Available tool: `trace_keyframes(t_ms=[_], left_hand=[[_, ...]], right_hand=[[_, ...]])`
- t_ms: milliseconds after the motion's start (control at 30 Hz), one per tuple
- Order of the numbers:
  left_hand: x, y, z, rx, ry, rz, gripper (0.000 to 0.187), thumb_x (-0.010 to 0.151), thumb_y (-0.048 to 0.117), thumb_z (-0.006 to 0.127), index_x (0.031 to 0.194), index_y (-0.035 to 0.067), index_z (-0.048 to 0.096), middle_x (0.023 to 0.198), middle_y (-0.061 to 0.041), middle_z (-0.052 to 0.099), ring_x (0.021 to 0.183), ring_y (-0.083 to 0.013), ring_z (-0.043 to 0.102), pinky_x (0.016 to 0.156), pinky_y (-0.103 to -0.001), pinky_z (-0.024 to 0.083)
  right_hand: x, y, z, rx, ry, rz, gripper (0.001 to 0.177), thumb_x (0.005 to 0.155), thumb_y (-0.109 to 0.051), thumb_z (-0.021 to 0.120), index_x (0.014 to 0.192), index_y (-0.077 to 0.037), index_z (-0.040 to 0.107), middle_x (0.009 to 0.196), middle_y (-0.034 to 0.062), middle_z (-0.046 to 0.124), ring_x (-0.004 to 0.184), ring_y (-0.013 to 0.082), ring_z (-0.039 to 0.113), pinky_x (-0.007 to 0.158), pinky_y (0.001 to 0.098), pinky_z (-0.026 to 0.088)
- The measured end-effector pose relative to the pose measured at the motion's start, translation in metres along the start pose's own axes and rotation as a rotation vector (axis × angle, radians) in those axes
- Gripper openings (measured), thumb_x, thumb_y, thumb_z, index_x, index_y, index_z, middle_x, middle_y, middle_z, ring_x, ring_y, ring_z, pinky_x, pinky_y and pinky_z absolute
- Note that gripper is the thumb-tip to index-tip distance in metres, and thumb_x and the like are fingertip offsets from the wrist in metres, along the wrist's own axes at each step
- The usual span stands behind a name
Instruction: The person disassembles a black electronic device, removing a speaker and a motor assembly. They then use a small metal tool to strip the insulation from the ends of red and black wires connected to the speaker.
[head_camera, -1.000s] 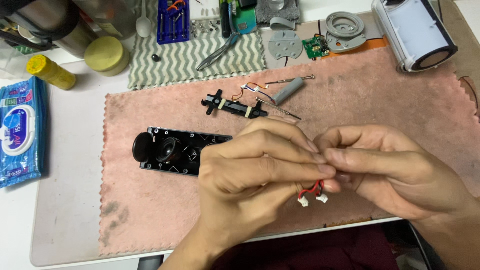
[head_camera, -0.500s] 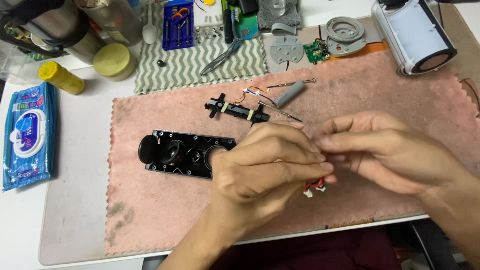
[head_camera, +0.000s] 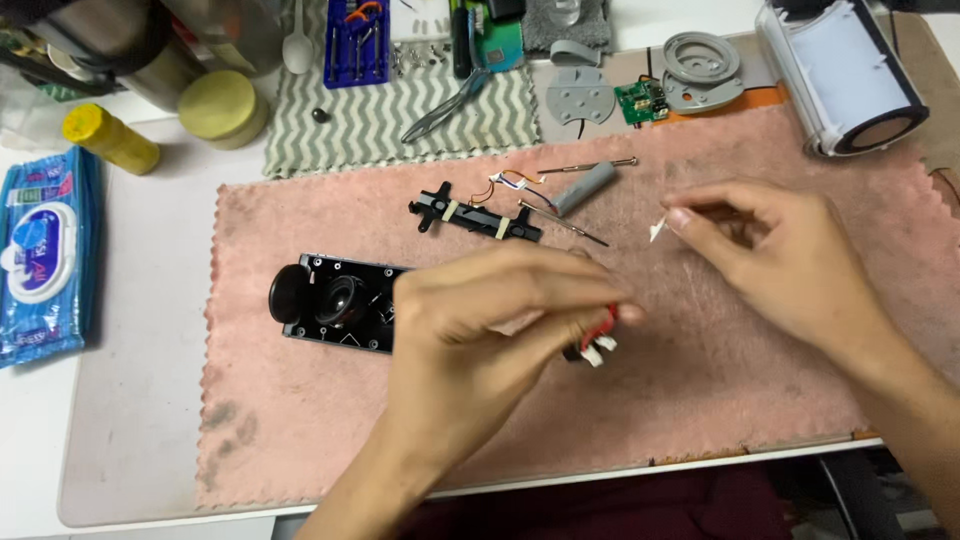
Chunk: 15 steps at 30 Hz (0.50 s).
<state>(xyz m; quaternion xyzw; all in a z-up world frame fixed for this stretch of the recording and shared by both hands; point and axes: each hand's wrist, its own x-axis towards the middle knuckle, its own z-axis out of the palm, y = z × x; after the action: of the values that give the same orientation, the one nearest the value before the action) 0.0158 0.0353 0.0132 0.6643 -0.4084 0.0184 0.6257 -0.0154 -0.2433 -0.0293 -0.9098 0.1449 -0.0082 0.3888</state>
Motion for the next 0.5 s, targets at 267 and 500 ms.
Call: trace_keyframes(t_ms=[267, 500], left_hand=[[-0.005, -0.008, -0.005, 0.121, 0.198, -0.114, 0.003, 0.106, 0.006, 0.083, 0.108, 0.008, 0.084, 0.111, -0.010, 0.090, 0.106, -0.0208, 0.089, 0.101, -0.031, 0.069], [-0.018, -0.013, -0.004, 0.094, 0.274, -0.156, 0.005, 0.106, 0.002, 0.081, 0.109, 0.006, 0.083, 0.108, -0.012, 0.090, 0.104, -0.0230, 0.091, 0.102, -0.031, 0.071]], right_hand=[[-0.032, 0.003, 0.020, 0.089, -0.293, -0.471, 0.058, 0.087, -0.016, 0.093, 0.143, -0.016, 0.080, 0.155, 0.0024, 0.072, 0.145, 0.0163, 0.074, 0.125, 0.0338, 0.055], [-0.027, -0.001, 0.072, -0.032, -0.301, -0.672, 0.109, 0.073, -0.047, 0.107, 0.161, -0.009, 0.053, 0.160, 0.0147, 0.061, 0.150, 0.0336, 0.062, 0.126, 0.0474, 0.049]])
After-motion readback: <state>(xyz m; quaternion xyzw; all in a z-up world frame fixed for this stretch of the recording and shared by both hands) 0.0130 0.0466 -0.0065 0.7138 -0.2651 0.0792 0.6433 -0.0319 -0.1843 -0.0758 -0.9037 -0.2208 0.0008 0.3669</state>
